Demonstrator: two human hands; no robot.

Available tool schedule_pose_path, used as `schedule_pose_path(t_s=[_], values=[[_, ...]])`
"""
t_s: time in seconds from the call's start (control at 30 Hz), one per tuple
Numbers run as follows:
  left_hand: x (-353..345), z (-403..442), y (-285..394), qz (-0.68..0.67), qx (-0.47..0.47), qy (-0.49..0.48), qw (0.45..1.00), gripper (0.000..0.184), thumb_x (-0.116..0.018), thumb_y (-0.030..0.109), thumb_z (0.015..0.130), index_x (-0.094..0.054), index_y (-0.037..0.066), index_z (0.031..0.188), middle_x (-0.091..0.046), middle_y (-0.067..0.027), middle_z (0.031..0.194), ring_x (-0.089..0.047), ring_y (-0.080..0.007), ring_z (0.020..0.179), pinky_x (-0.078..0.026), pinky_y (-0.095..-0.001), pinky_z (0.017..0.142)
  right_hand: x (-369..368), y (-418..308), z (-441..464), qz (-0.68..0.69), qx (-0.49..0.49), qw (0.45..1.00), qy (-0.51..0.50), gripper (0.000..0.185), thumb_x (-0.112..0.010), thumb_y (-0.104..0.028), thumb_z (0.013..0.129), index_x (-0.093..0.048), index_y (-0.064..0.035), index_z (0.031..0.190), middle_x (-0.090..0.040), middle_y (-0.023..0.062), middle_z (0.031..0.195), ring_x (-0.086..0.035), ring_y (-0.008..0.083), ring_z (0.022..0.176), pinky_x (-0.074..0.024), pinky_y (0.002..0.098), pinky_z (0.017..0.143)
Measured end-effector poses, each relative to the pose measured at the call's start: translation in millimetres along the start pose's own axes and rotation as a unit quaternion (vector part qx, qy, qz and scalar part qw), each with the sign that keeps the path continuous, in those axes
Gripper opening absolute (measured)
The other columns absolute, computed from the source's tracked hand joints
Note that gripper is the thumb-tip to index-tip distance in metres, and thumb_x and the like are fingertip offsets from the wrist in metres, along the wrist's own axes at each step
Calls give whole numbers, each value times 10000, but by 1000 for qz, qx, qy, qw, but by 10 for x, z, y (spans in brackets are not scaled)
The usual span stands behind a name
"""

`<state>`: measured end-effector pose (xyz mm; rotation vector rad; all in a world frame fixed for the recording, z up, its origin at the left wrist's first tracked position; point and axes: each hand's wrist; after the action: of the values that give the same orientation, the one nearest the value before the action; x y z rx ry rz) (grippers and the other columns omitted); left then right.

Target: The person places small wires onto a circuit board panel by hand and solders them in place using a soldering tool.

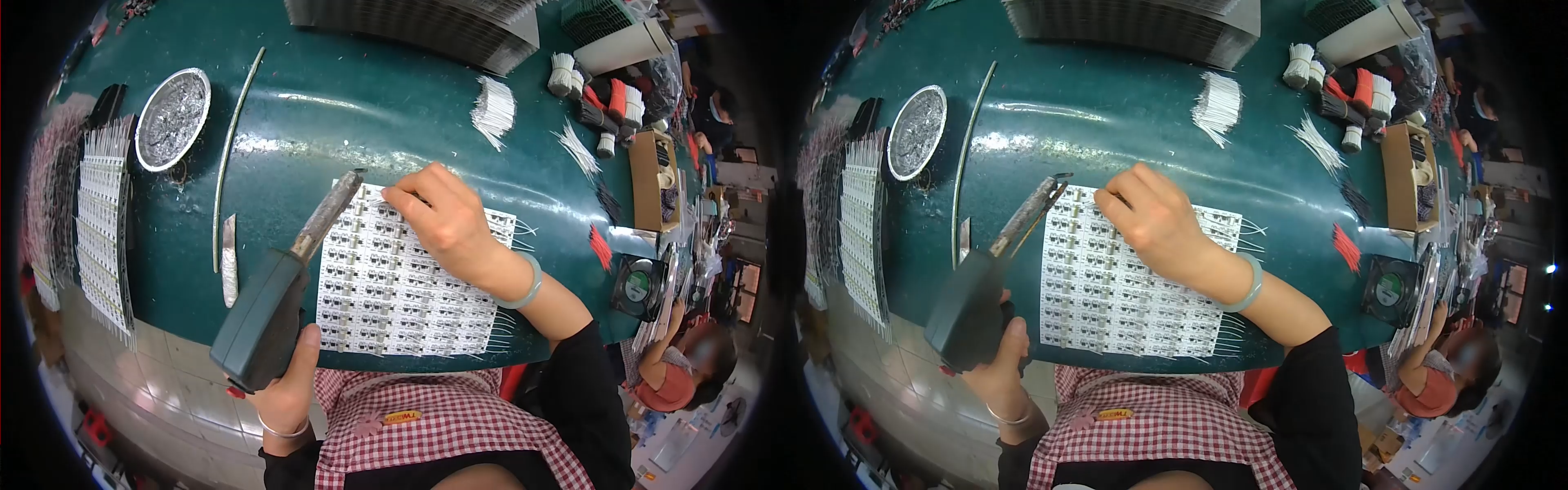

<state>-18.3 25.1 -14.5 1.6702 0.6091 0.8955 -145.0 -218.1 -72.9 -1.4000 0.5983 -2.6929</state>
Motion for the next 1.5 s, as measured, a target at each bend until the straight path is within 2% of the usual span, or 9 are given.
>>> schedule_pose_path(t_s=[0.17, 0.27, 0.4, 0.57, 0.67, 0.77, 1.07, 1.27, 1.5], values=[[-26, 18, 66, 46, 64, -8, 997, 339, -867, 50, 798, -729, -54, 1090, -747, -126, 1018, -705, -204, 854, -555, -325, 760, -5, 5, 17, 6, 13, 1000, 2, 274, -694, 5, 713, -692, 18, 987, -629, 90, 914, -609, 245, 836, -520, 346, 697], [-37, 18, -18, 73, 40, -3, 997, 311, -872, 88, 799, -743, -50, 1045, -748, -127, 956, -703, -224, 792, -544, -336, 716, -15, 11, 20, 4, 24, 1000, 2, 267, -695, 3, 717, -688, 23, 983, -630, 89, 915, -609, 244, 843, -513, 345, 704], [39, 14, -165, 124, -50, -51, 990, 342, -782, -71, 842, -697, -34, 1171, -724, -71, 992, -602, -82, 696, -460, -222, 579, -14, 4, 27, 0, 26, 1000, -4, 262, -695, 2, 723, -683, 27, 983, -628, 90, 909, -607, 244, 850, -516, 343, 707], [-18, 59, -98, 180, -126, -41, 975, 310, -829, -28, 812, -731, -24, 1106, -746, -48, 992, -676, -115, 808, -537, -259, 734, -36, 6, 28, 2, 26, 1000, -2, 260, -693, -1, 728, -681, 27, 986, -622, 90, 903, -604, 244, 846, -523, 342, 708], [-19, 90, -11, 101, -45, -74, 991, 287, -839, -21, 798, -743, -12, 1068, -753, -42, 998, -690, -118, 861, -540, -269, 805, -47, 16, 25, 2, 27, 1000, -1, 260, -694, -3, 728, -681, 25, 987, -620, 91, 900, -604, 244, 847, -525, 342, 707], [-73, 107, -50, 124, -93, -48, 987, 226, -823, 31, 801, -729, -44, 992, -731, -125, 900, -684, -200, 715, -536, -310, 666, -53, 15, 27, 0, 26, 1000, -1, 259, -695, -4, 729, -682, 23, 986, -620, 91, 900, -604, 244, 847, -528, 342, 710], [6, 106, -30, 234, -146, -68, 959, 251, -832, 46, 802, -735, -44, 1015, -737, -132, 900, -702, -227, 734, -544, -322, 673, -58, 14, 24, -1, 26, 1000, 0, 259, -694, 5, 725, -679, 18, 983, -614, 90, 899, -601, 241, 843, -533, 336, 707], [39, -34, -104, 102, -3, -24, 994, 331, -809, -43, 824, -698, -55, 1136, -734, -76, 986, -671, -154, 799, -532, -274, 701, -66, 12, 27, -9, 30, 999, 4, 244, -689, 6, 725, -666, 16, 968, -608, 90, 896, -598, 239, 841, -530, 334, 701], [-6, 9, -24, 144, -63, 2, 988, 276, -867, 96, 795, -757, -31, 1014, -748, -120, 910, -709, -224, 752, -544, -335, 667, 37, -47, 68, -27, 48, 998, 21, 267, -701, -12, 721, -667, 33, 981, -633, 97, 914, -608, 243, 847, -532, 328, 697]])
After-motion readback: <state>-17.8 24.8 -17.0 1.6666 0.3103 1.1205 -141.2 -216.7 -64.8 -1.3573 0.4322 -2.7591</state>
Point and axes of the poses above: each hand's wrist, its own z-axis towards the middle knuckle, its own x-axis out of the back of the hand, y = z × x
